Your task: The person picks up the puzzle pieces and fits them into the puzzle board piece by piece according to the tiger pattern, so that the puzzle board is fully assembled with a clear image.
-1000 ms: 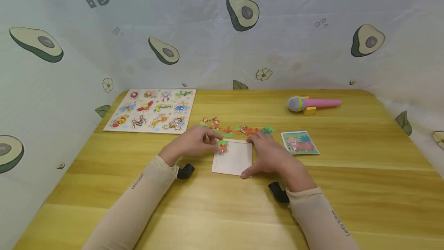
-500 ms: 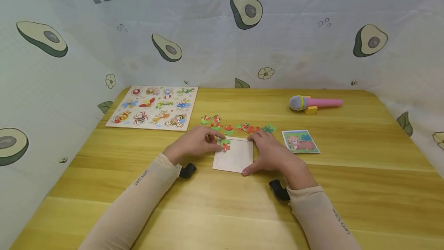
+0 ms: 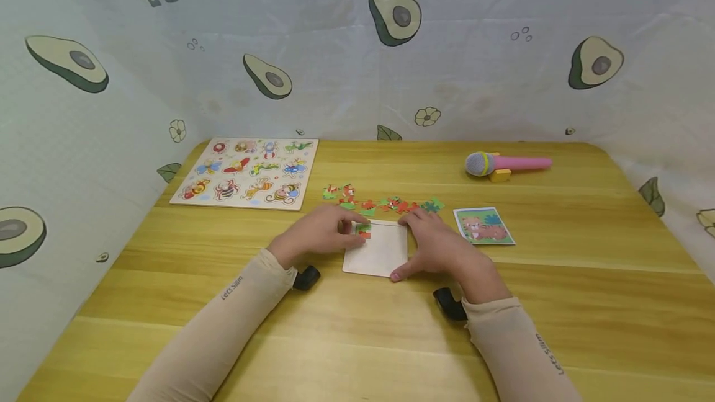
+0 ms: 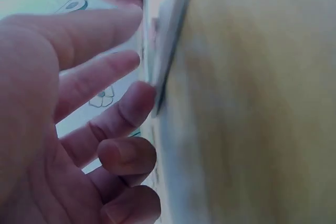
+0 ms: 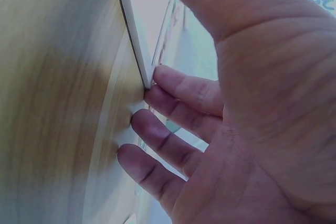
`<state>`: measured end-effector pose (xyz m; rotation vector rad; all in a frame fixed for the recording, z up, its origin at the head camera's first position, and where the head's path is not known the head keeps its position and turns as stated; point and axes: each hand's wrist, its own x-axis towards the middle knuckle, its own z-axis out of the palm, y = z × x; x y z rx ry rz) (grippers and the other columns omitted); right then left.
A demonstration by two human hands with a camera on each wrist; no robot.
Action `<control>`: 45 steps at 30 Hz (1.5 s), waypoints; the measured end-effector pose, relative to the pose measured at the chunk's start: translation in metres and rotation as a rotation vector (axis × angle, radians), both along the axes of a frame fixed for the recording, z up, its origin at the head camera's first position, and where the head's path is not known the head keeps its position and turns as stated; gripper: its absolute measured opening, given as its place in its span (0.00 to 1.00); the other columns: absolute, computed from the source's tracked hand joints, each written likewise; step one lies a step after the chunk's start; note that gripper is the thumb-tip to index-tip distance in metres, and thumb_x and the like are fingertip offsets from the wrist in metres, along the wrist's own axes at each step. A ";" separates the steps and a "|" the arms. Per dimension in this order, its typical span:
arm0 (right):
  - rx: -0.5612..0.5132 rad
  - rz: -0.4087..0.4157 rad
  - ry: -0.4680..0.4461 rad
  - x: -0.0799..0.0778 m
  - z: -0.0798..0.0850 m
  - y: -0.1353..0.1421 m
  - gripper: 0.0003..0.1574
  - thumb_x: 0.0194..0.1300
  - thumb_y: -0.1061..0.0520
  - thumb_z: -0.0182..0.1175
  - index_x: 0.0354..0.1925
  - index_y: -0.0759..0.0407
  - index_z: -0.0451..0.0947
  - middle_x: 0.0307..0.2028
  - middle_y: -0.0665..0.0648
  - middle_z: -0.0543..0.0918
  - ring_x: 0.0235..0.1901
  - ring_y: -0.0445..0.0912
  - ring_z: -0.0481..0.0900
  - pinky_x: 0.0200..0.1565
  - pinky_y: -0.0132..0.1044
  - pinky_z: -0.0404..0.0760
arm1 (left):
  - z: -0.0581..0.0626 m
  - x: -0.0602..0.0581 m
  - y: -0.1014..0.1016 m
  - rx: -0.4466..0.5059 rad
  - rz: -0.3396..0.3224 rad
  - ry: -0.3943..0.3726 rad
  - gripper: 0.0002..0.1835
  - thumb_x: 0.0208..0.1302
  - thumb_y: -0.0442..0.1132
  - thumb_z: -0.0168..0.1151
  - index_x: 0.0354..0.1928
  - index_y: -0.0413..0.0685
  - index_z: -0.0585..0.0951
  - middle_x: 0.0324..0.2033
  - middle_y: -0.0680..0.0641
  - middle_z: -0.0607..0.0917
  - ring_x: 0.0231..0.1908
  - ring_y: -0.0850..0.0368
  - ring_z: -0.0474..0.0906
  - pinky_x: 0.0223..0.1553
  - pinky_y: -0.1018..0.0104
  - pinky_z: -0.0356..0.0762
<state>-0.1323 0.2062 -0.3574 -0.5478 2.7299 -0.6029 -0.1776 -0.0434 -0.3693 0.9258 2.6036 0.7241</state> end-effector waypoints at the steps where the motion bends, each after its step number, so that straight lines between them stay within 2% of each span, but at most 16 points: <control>1: 0.000 0.000 -0.001 0.000 0.000 0.000 0.68 0.40 0.27 0.78 0.66 0.68 0.67 0.65 0.72 0.66 0.66 0.70 0.59 0.63 0.68 0.61 | 0.000 0.001 0.001 -0.006 -0.005 0.004 0.20 0.68 0.50 0.67 0.59 0.55 0.84 0.22 0.55 0.77 0.21 0.63 0.68 0.27 0.69 0.65; 6: -0.002 -0.001 -0.004 0.000 0.000 0.001 0.68 0.40 0.27 0.78 0.65 0.68 0.67 0.65 0.72 0.67 0.66 0.70 0.59 0.63 0.67 0.61 | -0.001 0.002 0.004 -0.037 0.019 -0.001 0.18 0.67 0.49 0.68 0.58 0.57 0.85 0.21 0.55 0.77 0.20 0.62 0.67 0.26 0.69 0.65; 14: 0.011 0.001 -0.001 0.000 -0.001 0.000 0.68 0.40 0.27 0.78 0.65 0.67 0.68 0.64 0.72 0.68 0.65 0.69 0.61 0.63 0.67 0.61 | -0.004 0.002 0.004 -0.063 0.075 -0.002 0.18 0.67 0.52 0.68 0.57 0.62 0.86 0.26 0.57 0.79 0.24 0.61 0.71 0.26 0.67 0.68; 26: 0.016 -0.008 0.004 0.001 0.000 0.000 0.68 0.40 0.27 0.78 0.66 0.67 0.67 0.63 0.72 0.68 0.63 0.69 0.62 0.62 0.66 0.62 | -0.001 0.004 0.005 -0.075 0.137 -0.011 0.18 0.65 0.53 0.69 0.56 0.63 0.86 0.26 0.56 0.79 0.23 0.61 0.72 0.25 0.66 0.68; 45: 0.013 -0.008 -0.007 -0.001 -0.001 0.000 0.69 0.40 0.26 0.78 0.66 0.67 0.67 0.65 0.72 0.66 0.66 0.70 0.59 0.64 0.67 0.60 | -0.001 0.002 0.003 -0.059 0.115 -0.001 0.18 0.65 0.52 0.70 0.55 0.59 0.86 0.25 0.55 0.79 0.23 0.60 0.71 0.26 0.67 0.67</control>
